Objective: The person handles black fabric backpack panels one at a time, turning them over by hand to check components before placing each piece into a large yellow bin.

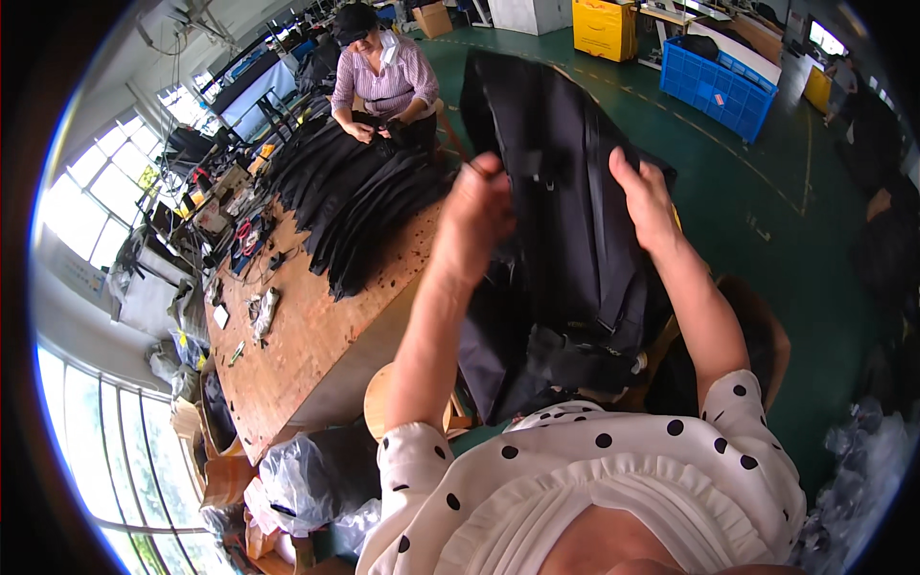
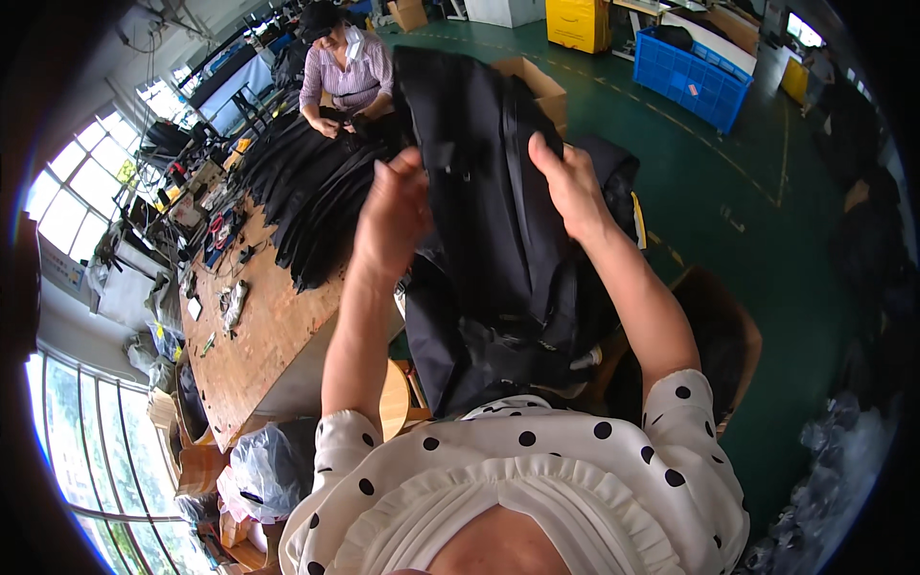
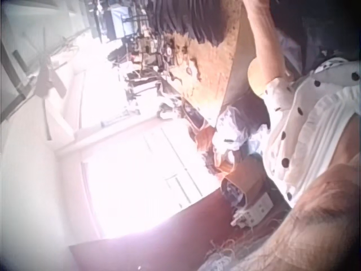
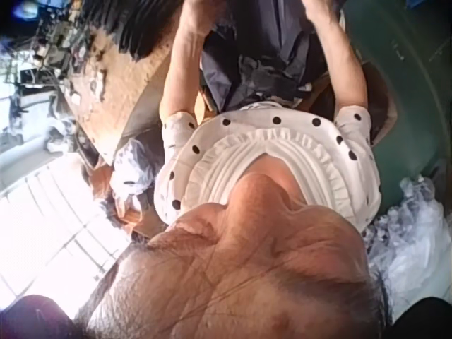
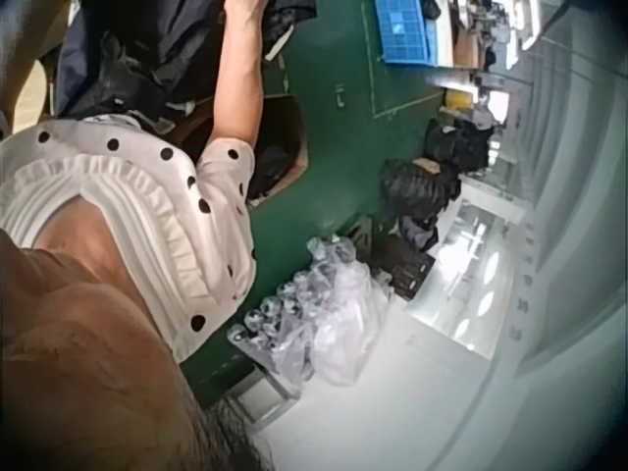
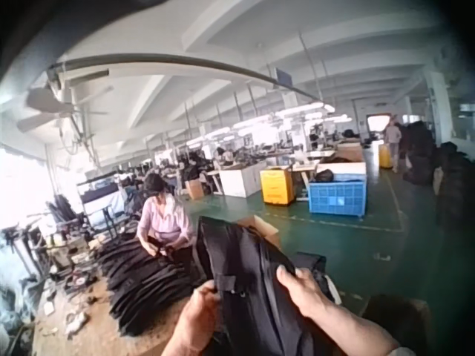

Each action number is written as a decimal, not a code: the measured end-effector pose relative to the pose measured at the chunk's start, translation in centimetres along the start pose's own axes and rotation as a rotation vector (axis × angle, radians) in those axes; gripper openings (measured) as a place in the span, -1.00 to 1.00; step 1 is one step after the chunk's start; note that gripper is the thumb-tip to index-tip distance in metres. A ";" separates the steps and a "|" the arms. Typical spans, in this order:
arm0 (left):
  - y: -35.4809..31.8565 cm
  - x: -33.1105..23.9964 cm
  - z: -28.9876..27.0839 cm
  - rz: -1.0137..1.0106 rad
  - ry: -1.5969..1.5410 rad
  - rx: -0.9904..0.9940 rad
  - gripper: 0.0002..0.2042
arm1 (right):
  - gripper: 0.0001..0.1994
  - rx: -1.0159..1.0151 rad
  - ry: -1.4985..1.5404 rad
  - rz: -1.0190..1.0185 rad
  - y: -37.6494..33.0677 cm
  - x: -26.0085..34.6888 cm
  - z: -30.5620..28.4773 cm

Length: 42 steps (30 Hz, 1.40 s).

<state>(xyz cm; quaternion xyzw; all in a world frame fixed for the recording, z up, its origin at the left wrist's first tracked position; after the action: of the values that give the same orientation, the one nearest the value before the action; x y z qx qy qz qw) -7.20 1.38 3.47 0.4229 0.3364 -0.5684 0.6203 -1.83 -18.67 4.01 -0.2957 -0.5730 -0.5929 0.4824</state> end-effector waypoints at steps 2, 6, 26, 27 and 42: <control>-1.8 3.4 -0.3 0.007 0.221 -0.135 -0.46 | -0.61 -0.047 0.070 -0.089 1.0 0.3 1.4; -2.7 2.2 0.4 -0.034 0.015 -0.012 -0.67 | -0.57 -0.008 -0.206 -0.056 3.0 -0.4 0.0; -5.4 9.2 -2.9 -0.350 -0.235 0.257 -0.91 | -0.52 -0.001 -0.268 -0.013 7.1 -5.3 -3.7; -5.2 9.7 -3.2 -0.380 -0.202 0.212 -0.90 | -0.50 0.018 -0.266 0.010 7.2 -5.6 -3.9; -3.7 11.7 -3.7 -0.404 -0.126 0.263 -0.81 | -0.55 0.145 -0.230 0.150 7.5 -3.9 -3.8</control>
<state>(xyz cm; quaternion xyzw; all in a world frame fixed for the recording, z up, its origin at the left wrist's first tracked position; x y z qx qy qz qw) -9.18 -0.18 -9.12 0.3878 0.2982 -0.7450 0.4535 7.20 -20.48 2.81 -0.3682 -0.6421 -0.4745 0.4764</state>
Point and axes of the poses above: each hand's wrist, its own y-axis towards the middle knuckle, its own z-axis out of the palm, x = y × z, the point moved 1 cm from there along y, towards the middle knuckle, and after that the axes turned 2 degrees about y, right-handed, at the moved point
